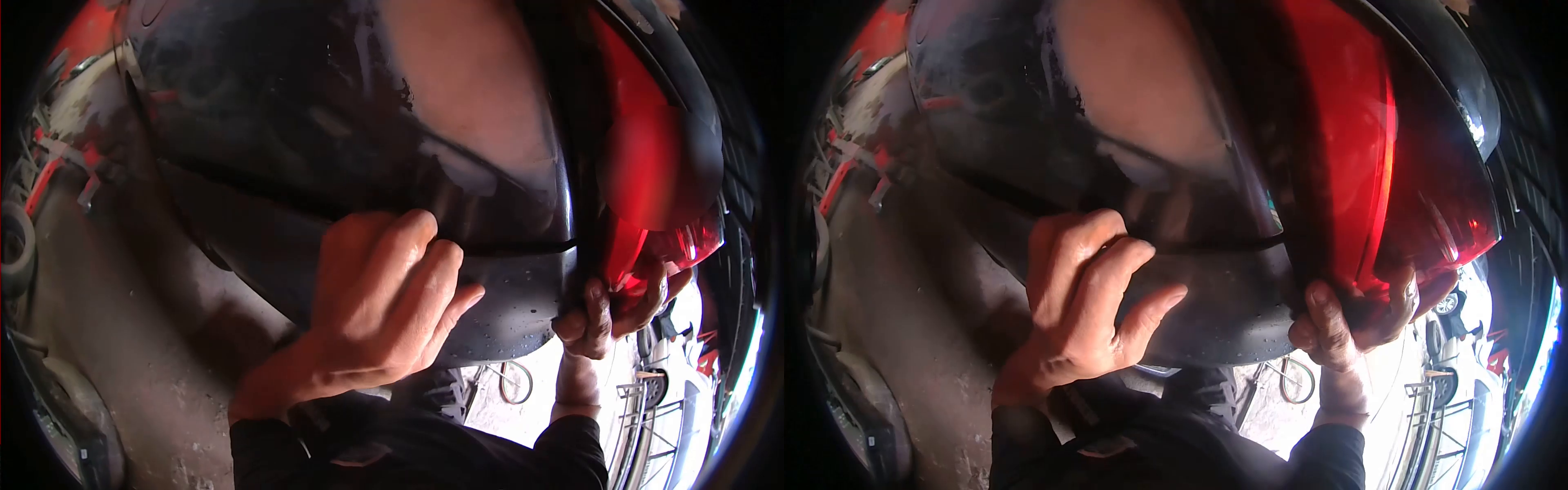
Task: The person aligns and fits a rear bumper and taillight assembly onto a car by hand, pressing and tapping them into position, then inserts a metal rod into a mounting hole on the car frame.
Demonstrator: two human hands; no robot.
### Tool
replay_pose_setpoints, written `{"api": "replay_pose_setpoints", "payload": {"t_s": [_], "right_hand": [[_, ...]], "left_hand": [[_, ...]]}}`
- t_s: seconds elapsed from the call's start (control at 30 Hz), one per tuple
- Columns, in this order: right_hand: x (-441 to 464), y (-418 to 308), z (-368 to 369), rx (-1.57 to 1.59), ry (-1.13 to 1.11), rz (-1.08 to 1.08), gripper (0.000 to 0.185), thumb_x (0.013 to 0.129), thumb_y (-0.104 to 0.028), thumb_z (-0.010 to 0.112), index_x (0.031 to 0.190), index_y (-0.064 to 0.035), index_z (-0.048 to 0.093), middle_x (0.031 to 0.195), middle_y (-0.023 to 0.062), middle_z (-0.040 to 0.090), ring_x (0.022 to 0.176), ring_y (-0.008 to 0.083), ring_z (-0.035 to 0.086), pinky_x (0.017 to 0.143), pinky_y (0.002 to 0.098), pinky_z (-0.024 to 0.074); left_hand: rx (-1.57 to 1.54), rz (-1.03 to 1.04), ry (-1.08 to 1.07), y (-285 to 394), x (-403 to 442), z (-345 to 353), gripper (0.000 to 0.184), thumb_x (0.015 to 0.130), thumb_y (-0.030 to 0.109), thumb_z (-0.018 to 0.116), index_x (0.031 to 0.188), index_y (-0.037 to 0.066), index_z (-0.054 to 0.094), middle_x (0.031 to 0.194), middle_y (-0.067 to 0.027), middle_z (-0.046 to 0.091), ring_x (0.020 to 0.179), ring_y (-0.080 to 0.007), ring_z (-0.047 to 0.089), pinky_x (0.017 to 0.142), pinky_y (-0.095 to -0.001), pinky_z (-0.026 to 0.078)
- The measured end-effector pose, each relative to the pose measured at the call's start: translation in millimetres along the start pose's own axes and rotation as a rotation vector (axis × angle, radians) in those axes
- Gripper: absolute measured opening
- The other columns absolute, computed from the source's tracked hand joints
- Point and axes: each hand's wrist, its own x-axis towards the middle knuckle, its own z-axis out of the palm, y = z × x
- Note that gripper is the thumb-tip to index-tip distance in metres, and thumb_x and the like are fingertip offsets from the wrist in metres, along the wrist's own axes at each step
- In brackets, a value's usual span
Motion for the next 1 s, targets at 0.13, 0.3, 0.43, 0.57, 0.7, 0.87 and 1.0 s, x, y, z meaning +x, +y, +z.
{"api": "replay_pose_setpoints", "payload": {"t_s": [0.13,0.3,0.43,0.57,0.7,0.87,1.0], "right_hand": [[4.0,0.9,6.3,0.037,0.062,-0.036,0.033,0.106,-0.036,0.050,0.138,-0.0407,0.058,0.155,0.0198,0.037,0.139,0.0426,0.047,0.120,0.0735,0.0165],[3.4,3.5,2.6,-0.002,0.034,-0.068,0.030,0.107,-0.039,0.047,0.134,-0.0338,0.060,0.157,0.0221,0.036,0.146,0.0472,0.035,0.116,0.0746,0.0226],[5.8,0.8,3.6,0.010,0.054,-0.067,0.028,0.107,-0.037,0.049,0.132,-0.0307,0.062,0.158,0.0228,0.034,0.148,0.0490,0.031,0.115,0.0751,0.0236],[6.7,3.9,4.9,0.020,0.071,-0.100,0.027,0.107,-0.035,0.051,0.128,-0.0277,0.065,0.158,0.0230,0.036,0.148,0.0468,0.033,0.115,0.0763,0.0225],[7.7,3.5,5.0,0.035,0.078,-0.103,0.025,0.105,-0.031,0.054,0.126,-0.0261,0.066,0.157,0.0226,0.037,0.148,0.0438,0.035,0.115,0.0774,0.0211],[3.2,8.4,2.6,-0.002,0.033,-0.101,0.030,0.106,-0.038,0.051,0.130,-0.0292,0.066,0.157,0.0226,0.036,0.147,0.0552,0.026,0.115,0.0771,0.0235],[8.5,-0.6,-14.0,-0.023,-0.086,-0.073,0.045,0.092,-0.021,0.069,0.135,-0.0316,0.061,0.158,0.0218,0.034,0.147,0.0458,0.034,0.116,0.0735,0.0261]], "left_hand": [[0.061,-0.048,-0.066,6.3,0.8,-9.0,0.046,0.076,0.023,0.088,0.107,0.002,0.062,0.106,-0.0166,0.058,0.090,-0.0311,0.056,0.077,-0.0426,0.048],[-0.014,-0.062,-0.175,3.5,12.4,-15.7,0.047,0.066,0.014,0.087,0.104,0.003,0.060,0.100,-0.0134,0.053,0.083,-0.0305,0.051,0.073,-0.0452,0.043],[0.017,-0.075,-0.219,9.3,15.2,-20.1,0.046,0.065,0.015,0.088,0.099,0.005,0.059,0.101,-0.0129,0.054,0.086,-0.0305,0.052,0.076,-0.0454,0.044],[0.026,-0.105,-0.201,14.4,12.9,-18.3,0.048,0.068,0.017,0.089,0.101,0.003,0.058,0.103,-0.0147,0.056,0.089,-0.0321,0.055,0.079,-0.0448,0.046],[0.028,-0.103,-0.203,14.0,15.0,-19.2,0.047,0.068,0.016,0.090,0.100,0.002,0.059,0.100,-0.0147,0.057,0.088,-0.0324,0.057,0.078,-0.0431,0.049],[-0.084,-0.073,-0.157,2.4,19.8,-16.7,0.042,0.066,0.013,0.091,0.091,0.002,0.059,0.088,-0.0123,0.057,0.083,-0.0302,0.058,0.071,-0.0401,0.050],[-0.115,-0.067,-0.162,0.2,23.1,-15.8,0.041,0.066,0.012,0.090,0.090,0.002,0.059,0.087,-0.0129,0.057,0.079,-0.0302,0.057,0.070,-0.0398,0.049]]}}
